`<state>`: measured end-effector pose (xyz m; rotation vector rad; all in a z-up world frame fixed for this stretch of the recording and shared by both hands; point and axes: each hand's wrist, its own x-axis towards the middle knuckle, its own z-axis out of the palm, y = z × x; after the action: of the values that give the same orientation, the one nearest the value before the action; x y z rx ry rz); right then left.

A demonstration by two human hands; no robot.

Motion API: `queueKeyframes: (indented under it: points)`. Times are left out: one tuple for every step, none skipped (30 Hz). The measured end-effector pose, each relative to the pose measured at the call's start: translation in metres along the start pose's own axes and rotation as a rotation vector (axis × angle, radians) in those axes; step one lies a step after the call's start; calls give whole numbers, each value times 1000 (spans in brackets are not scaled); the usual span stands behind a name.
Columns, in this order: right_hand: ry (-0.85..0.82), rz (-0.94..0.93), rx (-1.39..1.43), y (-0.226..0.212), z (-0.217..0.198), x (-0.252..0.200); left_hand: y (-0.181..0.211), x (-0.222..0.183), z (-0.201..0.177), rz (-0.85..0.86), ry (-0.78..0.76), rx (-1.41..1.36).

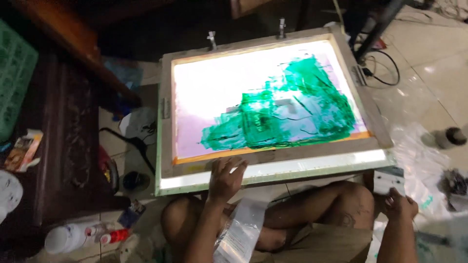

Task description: Applying green ink to a screen with a squeegee and positioning a transparency film and a bag in a light box for exposure.

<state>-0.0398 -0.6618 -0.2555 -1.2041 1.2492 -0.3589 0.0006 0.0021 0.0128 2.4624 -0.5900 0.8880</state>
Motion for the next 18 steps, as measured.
queueKeyframes:
  points:
    - [-15,-8,-11,1,0,3,1,1,-1,-15,9,10]
    - [18,-74,-28,5,-3,6,2,1,-2,-5,12,15]
    - [51,-141,-44,7,-6,9,3,2,-2,4,15,20]
    - [47,-144,-48,6,-5,9,4,1,2,-1,18,22]
    - [33,-165,51,4,-4,9,5,1,6,10,10,17]
    - [25,-182,151,4,-7,7,7,0,11,25,-2,8]
    - [27,-183,147,2,-10,11,11,1,14,21,-4,6]
    - [35,-184,327,-2,-10,15,15,5,18,69,-3,6]
    - [43,-184,512,-6,-11,20,18,8,22,116,-2,6]
    - [42,-189,514,-21,-14,21,19,11,23,117,2,4]
    - [35,-170,614,-37,-17,22,20,13,25,111,-9,7]
    - [30,-148,716,-49,-22,22,20,15,26,107,-24,9]
    - [33,-151,718,-58,-30,34,20,13,25,110,-23,6]
    - [-90,-276,663,-68,-37,47,18,14,26,102,-24,-17]
    - [-211,-402,604,-77,-44,60,17,14,27,94,-26,-40]
    - [-203,-405,608,-90,-37,58,17,15,27,100,-26,-46]
    - [-207,-515,414,-102,-31,57,17,16,28,93,-9,-39]
    - [-203,-617,219,-112,-28,55,18,17,28,89,5,-33]
